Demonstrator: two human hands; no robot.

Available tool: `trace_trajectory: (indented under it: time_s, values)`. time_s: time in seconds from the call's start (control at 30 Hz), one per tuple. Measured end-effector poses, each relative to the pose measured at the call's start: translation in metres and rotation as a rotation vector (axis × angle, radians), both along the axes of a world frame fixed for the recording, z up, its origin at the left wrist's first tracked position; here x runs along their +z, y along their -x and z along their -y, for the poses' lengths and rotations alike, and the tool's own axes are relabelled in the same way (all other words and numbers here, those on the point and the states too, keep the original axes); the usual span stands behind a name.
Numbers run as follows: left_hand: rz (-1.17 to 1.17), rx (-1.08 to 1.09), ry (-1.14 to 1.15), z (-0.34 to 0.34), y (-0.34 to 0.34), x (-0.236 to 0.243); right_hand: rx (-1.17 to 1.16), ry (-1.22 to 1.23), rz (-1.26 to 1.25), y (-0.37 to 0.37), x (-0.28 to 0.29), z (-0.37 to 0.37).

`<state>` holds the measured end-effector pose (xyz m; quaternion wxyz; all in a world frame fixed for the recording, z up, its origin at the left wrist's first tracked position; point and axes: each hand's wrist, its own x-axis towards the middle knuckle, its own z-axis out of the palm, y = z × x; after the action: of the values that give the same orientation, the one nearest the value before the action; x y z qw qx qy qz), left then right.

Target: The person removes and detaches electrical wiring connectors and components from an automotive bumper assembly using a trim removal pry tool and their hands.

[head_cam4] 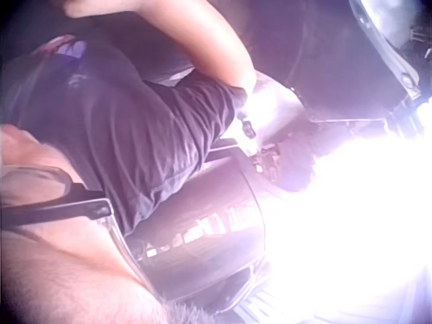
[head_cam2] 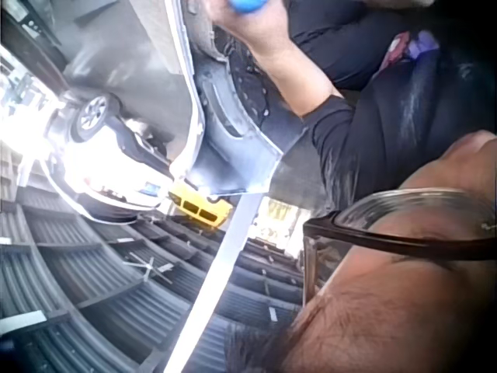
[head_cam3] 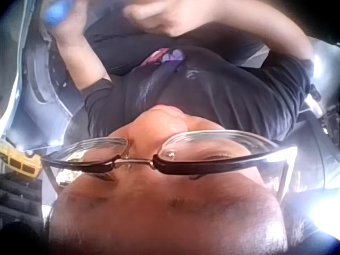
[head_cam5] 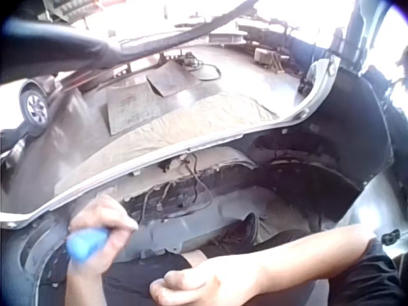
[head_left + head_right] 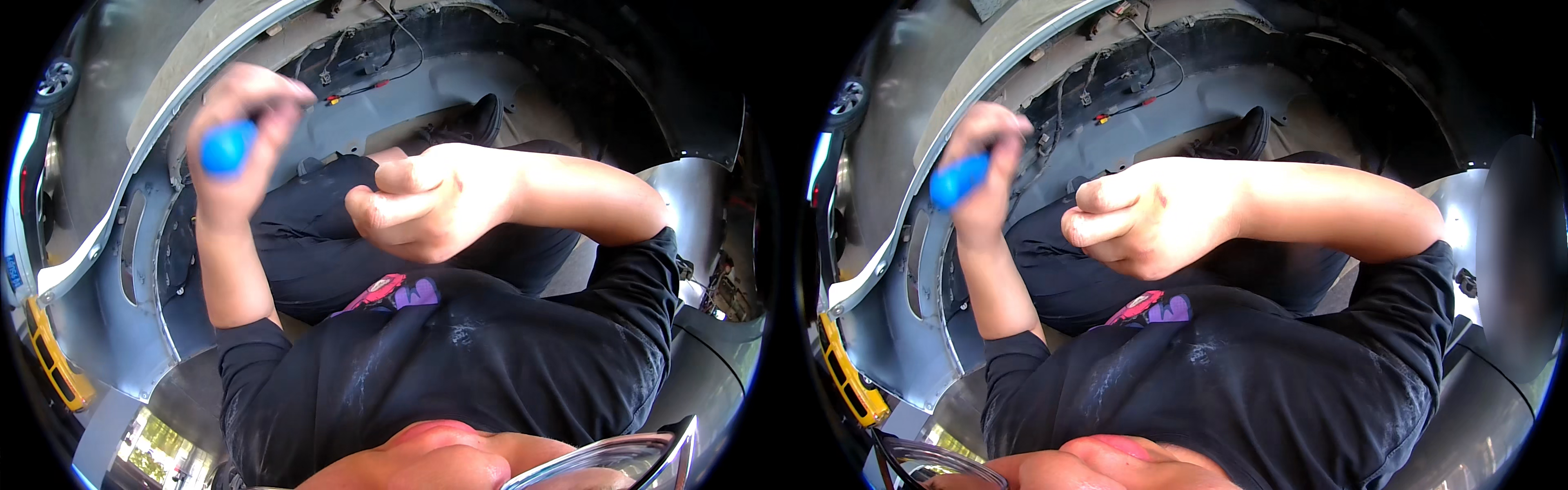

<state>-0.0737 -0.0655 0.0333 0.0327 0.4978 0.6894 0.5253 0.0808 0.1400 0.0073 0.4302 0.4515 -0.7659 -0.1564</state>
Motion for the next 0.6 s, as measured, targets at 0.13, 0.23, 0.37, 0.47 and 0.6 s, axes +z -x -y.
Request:
trace_trajectory:
  time_s: [0.13, 0.23, 0.37, 0.47, 0.6]
  values:
    - [0.058, -0.369, 0.038, -0.002, -0.040, 0.019, 0.018, 0.024, 0.117, -0.011, 0.010, 0.002]
    - [0.110, -0.436, 0.075, -0.001, -0.037, 0.025, 0.120, 0.138, 0.280, -0.013, 0.013, 0.002]
    - [0.107, -0.494, 0.055, -0.003, -0.034, 0.025, 0.156, 0.124, 0.339, -0.012, 0.017, 0.001]
    - [0.110, -0.495, 0.044, -0.001, -0.031, 0.020, 0.172, 0.121, 0.364, -0.008, 0.016, 0.000]
    - [0.079, -0.457, 0.019, 0.003, -0.033, 0.018, 0.215, 0.204, 0.454, -0.010, 0.014, 0.004]
